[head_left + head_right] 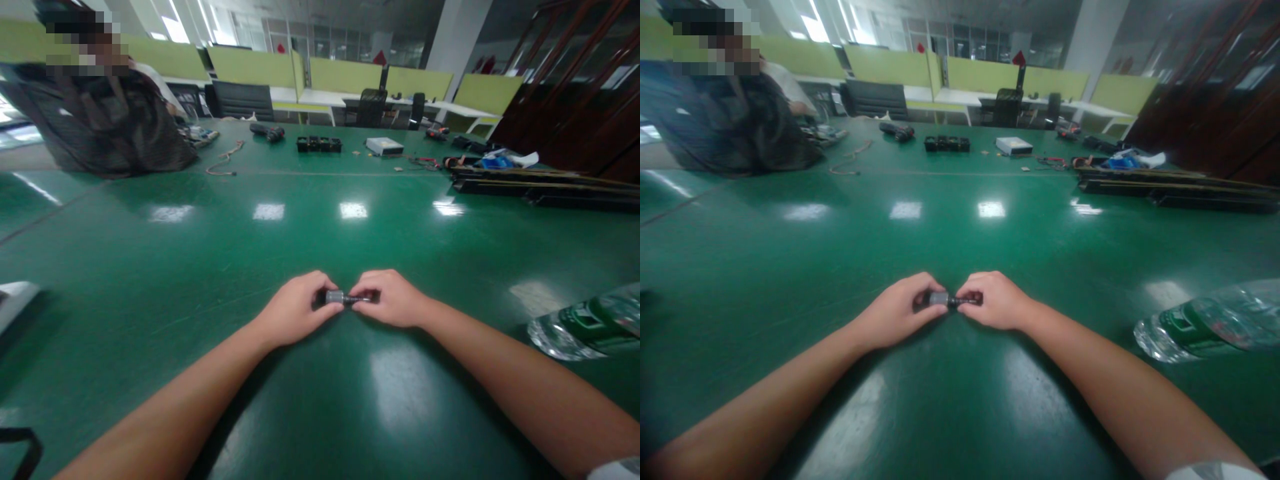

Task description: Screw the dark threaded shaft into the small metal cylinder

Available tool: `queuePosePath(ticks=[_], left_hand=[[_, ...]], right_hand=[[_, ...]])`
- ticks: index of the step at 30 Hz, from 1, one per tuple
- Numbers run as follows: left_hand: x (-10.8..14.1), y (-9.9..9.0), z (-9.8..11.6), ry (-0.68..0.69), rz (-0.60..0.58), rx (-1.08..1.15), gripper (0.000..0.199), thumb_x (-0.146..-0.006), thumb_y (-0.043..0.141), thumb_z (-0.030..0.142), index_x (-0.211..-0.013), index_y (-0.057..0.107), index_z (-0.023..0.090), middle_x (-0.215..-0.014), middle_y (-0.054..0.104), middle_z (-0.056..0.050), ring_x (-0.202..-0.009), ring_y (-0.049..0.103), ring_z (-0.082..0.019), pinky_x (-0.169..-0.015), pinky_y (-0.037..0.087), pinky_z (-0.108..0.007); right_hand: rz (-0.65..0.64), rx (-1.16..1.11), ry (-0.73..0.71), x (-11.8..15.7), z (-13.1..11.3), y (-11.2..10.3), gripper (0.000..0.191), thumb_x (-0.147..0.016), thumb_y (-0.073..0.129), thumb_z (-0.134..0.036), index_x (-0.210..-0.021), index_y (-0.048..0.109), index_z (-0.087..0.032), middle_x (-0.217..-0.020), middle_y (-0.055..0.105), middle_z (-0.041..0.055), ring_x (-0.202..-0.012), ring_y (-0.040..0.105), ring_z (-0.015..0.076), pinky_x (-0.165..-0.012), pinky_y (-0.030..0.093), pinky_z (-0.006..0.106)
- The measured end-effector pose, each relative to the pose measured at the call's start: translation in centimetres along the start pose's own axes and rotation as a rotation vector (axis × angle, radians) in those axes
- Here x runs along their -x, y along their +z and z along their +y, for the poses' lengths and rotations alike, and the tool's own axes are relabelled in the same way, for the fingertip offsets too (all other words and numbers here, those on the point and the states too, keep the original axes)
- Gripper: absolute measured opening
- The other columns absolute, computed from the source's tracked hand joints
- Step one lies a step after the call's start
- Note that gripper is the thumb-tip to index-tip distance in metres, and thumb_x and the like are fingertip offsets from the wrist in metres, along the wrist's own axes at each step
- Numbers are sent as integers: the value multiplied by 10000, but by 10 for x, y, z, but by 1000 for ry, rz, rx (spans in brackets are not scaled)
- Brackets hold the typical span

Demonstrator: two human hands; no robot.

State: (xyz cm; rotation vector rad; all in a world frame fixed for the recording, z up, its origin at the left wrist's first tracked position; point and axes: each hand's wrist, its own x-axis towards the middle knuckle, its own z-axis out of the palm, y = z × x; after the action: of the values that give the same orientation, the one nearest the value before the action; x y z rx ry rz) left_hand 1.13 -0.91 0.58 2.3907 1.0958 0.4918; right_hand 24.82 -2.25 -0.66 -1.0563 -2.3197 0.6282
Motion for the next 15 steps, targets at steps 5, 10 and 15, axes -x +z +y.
queuePosePath(ticks=[5,10,15], left_hand=[[0,0,0,-3,-7,0,230,-886,631,412,-981,667,207,-892,671,-25,-774,604,-186,-666,430,-287],[1,0,1,-3,-1,-5,225,-883,641,404,-981,665,203,-882,664,-20,-759,598,-180,-660,422,-286],[1,0,2,-4,-3,-2,226,-885,640,408,-972,664,200,-870,659,-17,-758,596,-179,-655,417,-282]], right_hand=[[1,7,-7,0,1,0,117,-818,708,-183,-924,758,-176,-832,714,39,-740,632,145,-687,461,251],[1,10,-1,1,1,-1,115,-810,705,-172,-914,754,-176,-819,709,36,-732,628,143,-682,458,248],[6,1,6,1,0,-1,106,-799,705,-165,-896,749,-168,-778,688,26,-700,613,132,-656,450,236]])
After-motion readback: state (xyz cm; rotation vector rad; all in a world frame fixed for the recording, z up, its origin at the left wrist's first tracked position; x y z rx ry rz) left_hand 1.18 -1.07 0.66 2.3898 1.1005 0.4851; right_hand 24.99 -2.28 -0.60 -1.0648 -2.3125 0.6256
